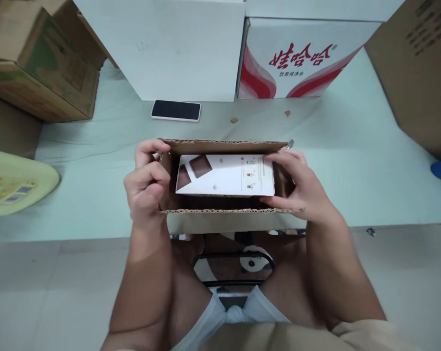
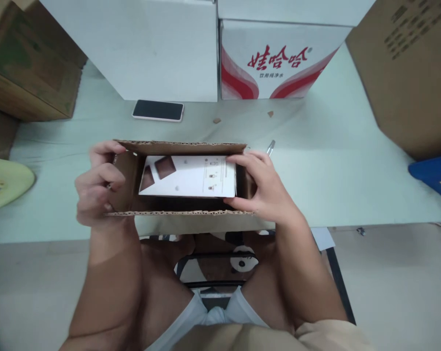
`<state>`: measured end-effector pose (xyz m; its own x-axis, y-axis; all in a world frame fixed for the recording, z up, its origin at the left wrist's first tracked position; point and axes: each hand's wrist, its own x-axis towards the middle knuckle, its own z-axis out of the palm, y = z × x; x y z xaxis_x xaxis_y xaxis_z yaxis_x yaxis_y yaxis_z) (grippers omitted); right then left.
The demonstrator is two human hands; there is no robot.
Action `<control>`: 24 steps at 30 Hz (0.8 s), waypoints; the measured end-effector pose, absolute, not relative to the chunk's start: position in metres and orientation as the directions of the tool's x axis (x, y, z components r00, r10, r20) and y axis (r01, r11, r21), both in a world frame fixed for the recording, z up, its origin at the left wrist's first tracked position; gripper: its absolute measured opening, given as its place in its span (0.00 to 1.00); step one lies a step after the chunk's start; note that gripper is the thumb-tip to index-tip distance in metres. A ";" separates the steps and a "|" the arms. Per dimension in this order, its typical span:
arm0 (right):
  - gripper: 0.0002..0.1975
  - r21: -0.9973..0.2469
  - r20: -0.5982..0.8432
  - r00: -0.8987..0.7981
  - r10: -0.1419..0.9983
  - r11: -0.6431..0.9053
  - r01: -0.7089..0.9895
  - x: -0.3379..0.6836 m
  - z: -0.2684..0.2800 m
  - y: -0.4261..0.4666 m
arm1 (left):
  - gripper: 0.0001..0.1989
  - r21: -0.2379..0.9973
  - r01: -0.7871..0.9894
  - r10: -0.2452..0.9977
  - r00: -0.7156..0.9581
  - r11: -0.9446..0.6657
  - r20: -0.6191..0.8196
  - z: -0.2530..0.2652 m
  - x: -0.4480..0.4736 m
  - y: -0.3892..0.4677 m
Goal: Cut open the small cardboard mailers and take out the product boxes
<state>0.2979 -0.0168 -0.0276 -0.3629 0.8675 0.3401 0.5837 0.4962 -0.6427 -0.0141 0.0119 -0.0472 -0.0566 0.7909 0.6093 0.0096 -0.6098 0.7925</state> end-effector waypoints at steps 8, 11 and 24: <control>0.31 -0.829 0.545 0.096 0.833 0.518 0.211 0.294 -0.042 -0.015 | 0.28 0.704 0.000 0.699 0.119 -0.710 0.705 -0.047 -0.021 0.013; 0.27 -0.830 0.536 0.396 0.746 0.552 0.082 0.289 -0.025 -0.007 | 0.25 0.672 0.114 0.678 0.217 -0.732 0.702 -0.043 -0.030 0.011; 0.20 -0.701 -0.116 0.713 0.691 0.452 -0.552 0.311 -0.035 0.009 | 0.11 0.620 0.479 0.680 -0.063 -0.621 0.730 -0.025 -0.047 -0.003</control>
